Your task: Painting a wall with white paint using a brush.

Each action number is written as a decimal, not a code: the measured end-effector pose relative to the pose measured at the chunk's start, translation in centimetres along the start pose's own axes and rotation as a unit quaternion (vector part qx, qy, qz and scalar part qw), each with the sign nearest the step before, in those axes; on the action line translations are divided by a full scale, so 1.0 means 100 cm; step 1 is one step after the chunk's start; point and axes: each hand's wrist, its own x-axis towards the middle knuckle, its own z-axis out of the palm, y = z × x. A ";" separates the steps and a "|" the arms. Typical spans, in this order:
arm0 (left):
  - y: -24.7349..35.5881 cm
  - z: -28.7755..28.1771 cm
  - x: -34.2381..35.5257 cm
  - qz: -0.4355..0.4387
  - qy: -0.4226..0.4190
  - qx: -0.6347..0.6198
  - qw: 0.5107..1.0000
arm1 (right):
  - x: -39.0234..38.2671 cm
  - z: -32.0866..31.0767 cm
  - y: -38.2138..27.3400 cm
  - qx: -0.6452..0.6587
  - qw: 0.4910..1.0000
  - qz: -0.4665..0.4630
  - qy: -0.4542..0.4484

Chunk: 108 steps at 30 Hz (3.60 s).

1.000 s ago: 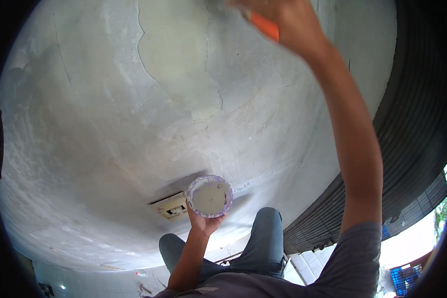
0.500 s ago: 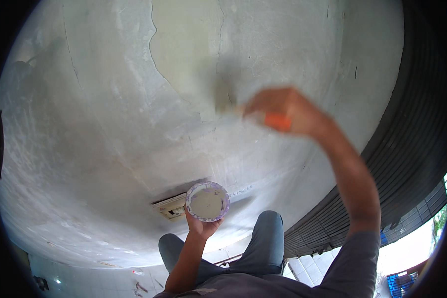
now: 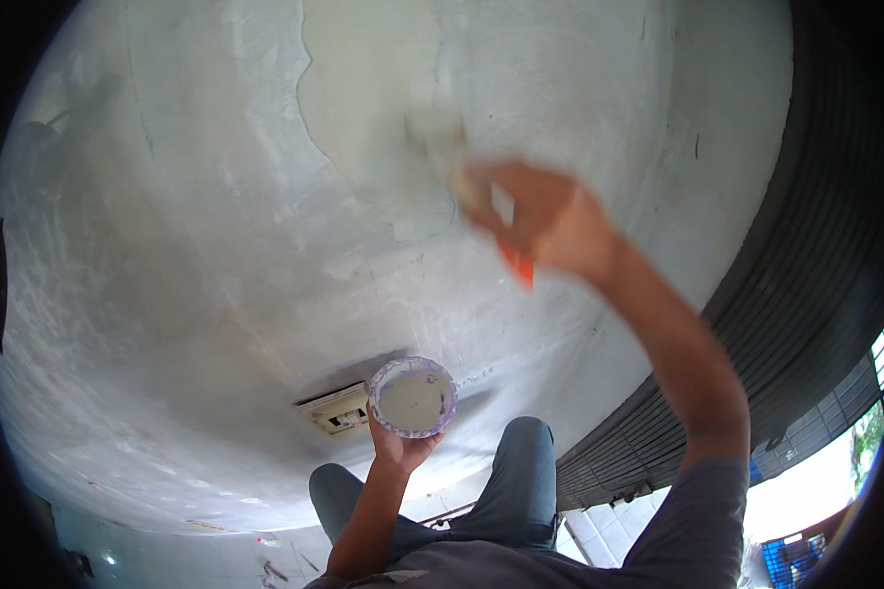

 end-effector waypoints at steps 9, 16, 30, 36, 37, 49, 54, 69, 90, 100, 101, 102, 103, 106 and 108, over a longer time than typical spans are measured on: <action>0.003 0.004 -0.009 0.012 0.042 0.031 0.999 | -0.016 0.021 -0.046 0.159 0.949 -0.208 -0.174; -0.005 0.007 -0.002 -0.014 0.015 0.028 0.999 | 0.147 -0.049 0.017 -0.121 0.973 -0.178 0.081; -0.001 0.010 -0.007 0.000 0.005 0.009 1.000 | 0.011 0.007 -0.071 0.052 0.925 -0.298 -0.229; 0.001 0.004 -0.006 0.000 -0.006 0.036 0.999 | 0.122 -0.007 -0.037 0.225 0.931 -0.196 -0.210; 0.000 0.007 -0.005 -0.002 -0.003 0.034 0.999 | 0.144 -0.018 -0.029 0.198 0.946 -0.213 -0.144; 0.000 0.006 -0.007 -0.003 0.017 0.026 1.000 | 0.053 0.018 -0.047 -0.083 0.951 -0.296 0.018; -0.001 0.010 -0.008 0.001 -0.004 0.006 1.000 | -0.020 0.019 -0.066 0.053 0.931 -0.284 -0.221; -0.002 0.011 -0.004 -0.014 0.010 0.033 0.999 | 0.134 -0.038 -0.029 -0.163 0.951 -0.246 0.097; -0.003 0.002 -0.006 -0.027 0.069 -0.001 0.997 | 0.088 -0.025 0.012 -0.099 0.975 -0.156 0.125; -0.003 -0.006 -0.007 -0.010 0.018 0.011 1.000 | -0.085 0.051 -0.072 0.084 0.970 -0.190 -0.124; -0.001 -0.007 -0.007 -0.011 0.015 0.012 1.000 | -0.083 0.050 -0.071 0.110 0.965 -0.189 -0.144; -0.001 -0.007 -0.007 -0.012 0.015 0.014 1.000 | -0.078 0.046 -0.067 0.134 0.959 -0.187 -0.164; -0.002 -0.008 -0.007 -0.012 0.018 0.014 1.000 | -0.069 0.043 -0.057 0.151 0.960 -0.163 -0.171; -0.002 -0.009 -0.009 -0.009 0.028 0.013 0.999 | -0.021 0.027 -0.013 0.209 0.967 -0.068 -0.128; -0.001 -0.010 -0.009 -0.006 0.031 0.011 0.999 | 0.011 0.004 0.008 0.124 0.991 -0.053 -0.022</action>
